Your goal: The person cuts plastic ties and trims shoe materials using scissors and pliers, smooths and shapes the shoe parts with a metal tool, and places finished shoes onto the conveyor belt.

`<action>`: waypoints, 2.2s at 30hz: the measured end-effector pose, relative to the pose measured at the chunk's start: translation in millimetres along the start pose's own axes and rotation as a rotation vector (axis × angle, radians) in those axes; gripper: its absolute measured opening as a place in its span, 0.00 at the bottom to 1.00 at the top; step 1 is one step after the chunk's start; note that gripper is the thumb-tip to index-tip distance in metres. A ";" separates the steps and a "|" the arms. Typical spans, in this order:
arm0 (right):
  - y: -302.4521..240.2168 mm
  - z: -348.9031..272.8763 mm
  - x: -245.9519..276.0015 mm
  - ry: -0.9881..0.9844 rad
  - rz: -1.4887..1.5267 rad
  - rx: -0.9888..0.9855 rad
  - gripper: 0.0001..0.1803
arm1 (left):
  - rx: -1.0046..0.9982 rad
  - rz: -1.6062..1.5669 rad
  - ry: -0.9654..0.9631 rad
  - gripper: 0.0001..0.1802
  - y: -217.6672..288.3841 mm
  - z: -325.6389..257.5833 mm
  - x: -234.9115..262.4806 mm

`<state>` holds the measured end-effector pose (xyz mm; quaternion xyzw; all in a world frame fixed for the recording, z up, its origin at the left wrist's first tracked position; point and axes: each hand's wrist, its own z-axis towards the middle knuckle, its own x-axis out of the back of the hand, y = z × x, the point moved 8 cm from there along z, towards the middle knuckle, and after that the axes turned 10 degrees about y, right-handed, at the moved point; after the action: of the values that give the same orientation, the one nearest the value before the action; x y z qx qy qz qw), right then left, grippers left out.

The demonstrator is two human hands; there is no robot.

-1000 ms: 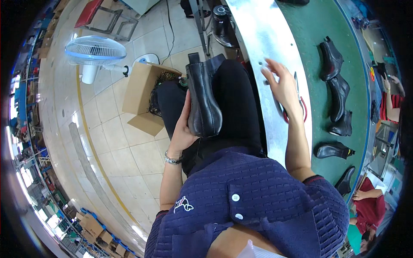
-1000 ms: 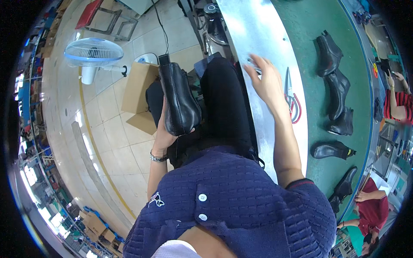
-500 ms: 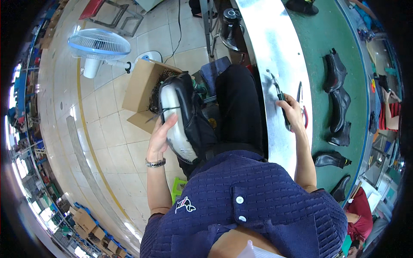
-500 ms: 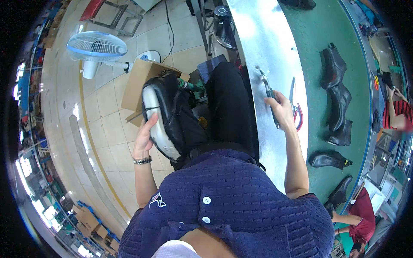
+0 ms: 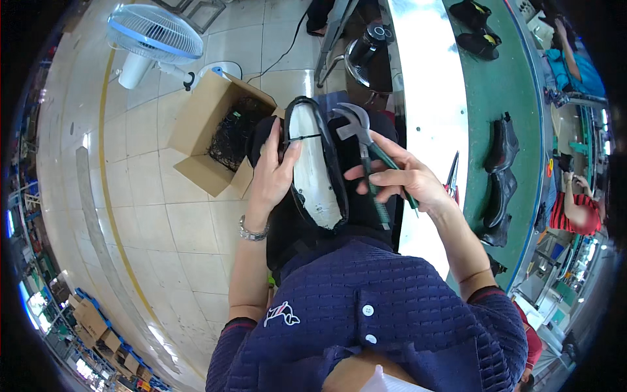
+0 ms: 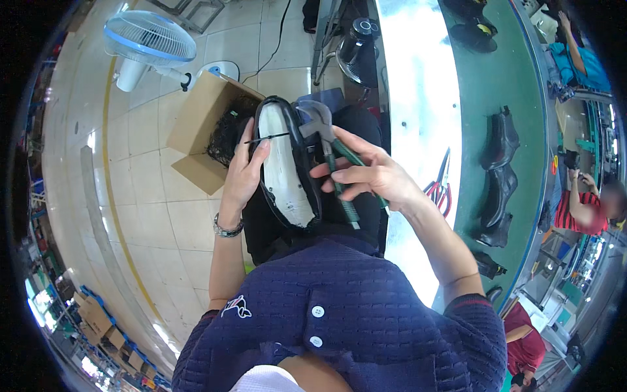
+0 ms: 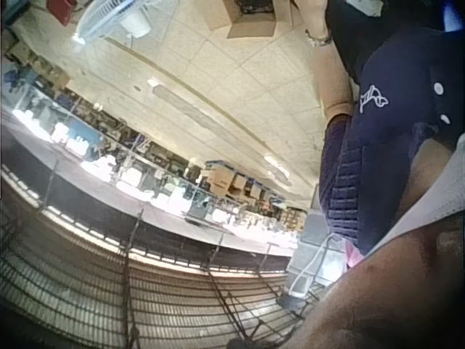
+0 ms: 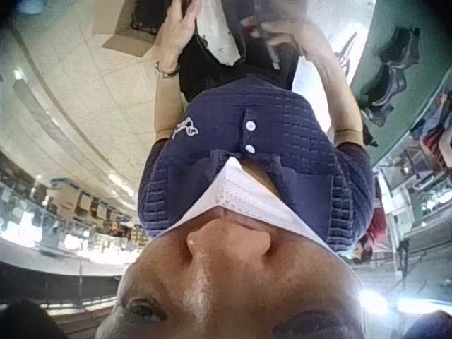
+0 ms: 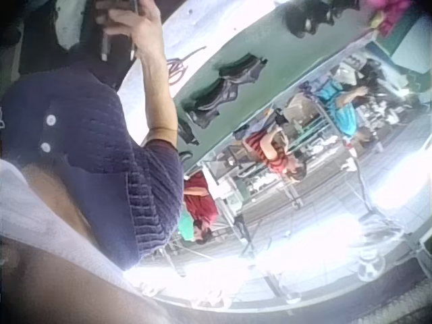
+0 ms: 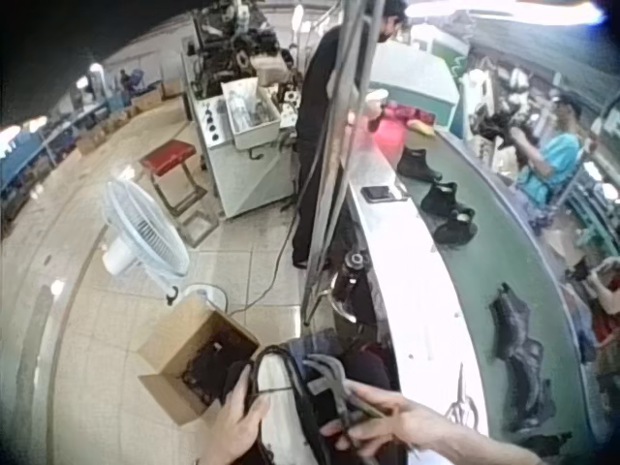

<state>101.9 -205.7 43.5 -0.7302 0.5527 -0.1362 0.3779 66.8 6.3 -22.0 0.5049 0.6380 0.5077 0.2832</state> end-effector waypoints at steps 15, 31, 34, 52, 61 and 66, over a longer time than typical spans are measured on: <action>-20.0 42.6 -44.8 -0.096 -0.417 0.043 0.36 | -0.496 0.171 0.421 0.12 46.9 15.4 8.3; -69.4 33.8 -53.8 -0.024 -1.524 0.383 0.31 | -0.873 0.553 0.231 0.20 60.3 6.9 3.0; -80.7 31.1 -60.5 -0.075 -1.486 0.307 0.33 | -0.924 0.569 0.269 0.20 56.2 3.1 3.3; -51.1 47.0 -68.5 0.146 -1.598 0.775 0.36 | -0.869 0.448 0.273 0.11 62.4 5.7 4.7; -52.4 43.8 -71.0 0.206 -1.517 0.786 0.34 | -0.639 0.271 0.252 0.08 55.2 11.5 12.6; -36.2 16.3 -18.8 0.238 -0.970 0.603 0.33 | -0.550 0.254 0.199 0.11 55.4 16.4 12.9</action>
<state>130.9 -178.4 61.9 -0.7396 0.1305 -0.5262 0.3989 96.6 22.9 26.4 0.4327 0.4333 0.7395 0.2796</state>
